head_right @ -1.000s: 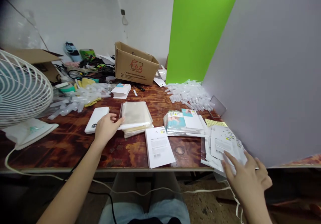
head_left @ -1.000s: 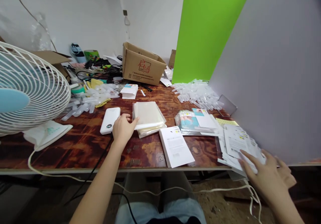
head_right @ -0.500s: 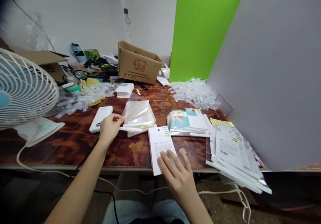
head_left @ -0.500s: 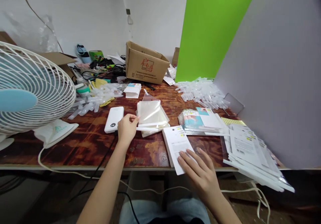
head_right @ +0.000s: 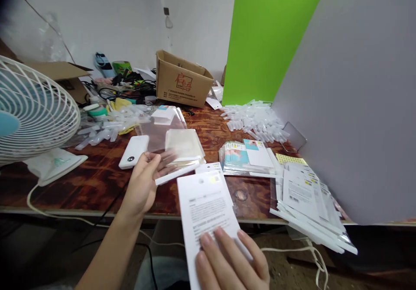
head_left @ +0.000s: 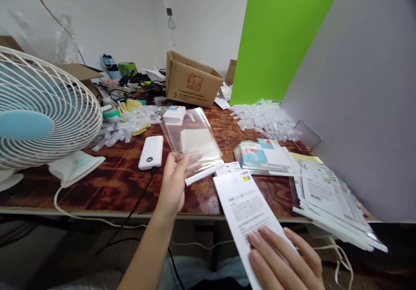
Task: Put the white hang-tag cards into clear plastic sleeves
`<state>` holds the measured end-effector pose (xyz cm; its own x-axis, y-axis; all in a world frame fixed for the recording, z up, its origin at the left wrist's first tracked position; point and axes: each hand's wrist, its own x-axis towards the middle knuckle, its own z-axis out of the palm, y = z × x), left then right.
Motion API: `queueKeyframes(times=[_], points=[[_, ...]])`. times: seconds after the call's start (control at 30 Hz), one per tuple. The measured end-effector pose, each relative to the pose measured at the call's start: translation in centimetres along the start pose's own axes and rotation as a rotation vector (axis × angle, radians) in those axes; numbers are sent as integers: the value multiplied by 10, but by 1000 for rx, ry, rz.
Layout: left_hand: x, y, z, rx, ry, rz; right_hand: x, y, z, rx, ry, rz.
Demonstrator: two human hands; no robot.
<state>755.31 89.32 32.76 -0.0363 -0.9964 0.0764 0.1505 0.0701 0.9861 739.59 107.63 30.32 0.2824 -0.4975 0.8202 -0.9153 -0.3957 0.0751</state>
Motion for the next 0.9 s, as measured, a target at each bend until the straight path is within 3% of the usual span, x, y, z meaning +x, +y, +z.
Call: queueKeyframes(times=[0.13, 0.27, 0.43, 0.57, 0.77, 0.9], points=[[-26, 17, 11, -344, -107, -191, 14, -6, 6, 43, -28, -48], [-39, 28, 12, -402, -156, -241, 18, -1, 14, 58, -43, -109], [-51, 31, 12, -387, -244, -307, 25, 4, 20, 64, 29, -132], [-60, 25, 12, -399, -336, -329, 30, 6, 22, 72, 11, -122], [-79, 11, 9, -277, -486, -317, 25, 2, 34, 5, 26, 55], [-84, 5, -1, -150, -485, -310, 23, 1, 37, 81, -126, 139]])
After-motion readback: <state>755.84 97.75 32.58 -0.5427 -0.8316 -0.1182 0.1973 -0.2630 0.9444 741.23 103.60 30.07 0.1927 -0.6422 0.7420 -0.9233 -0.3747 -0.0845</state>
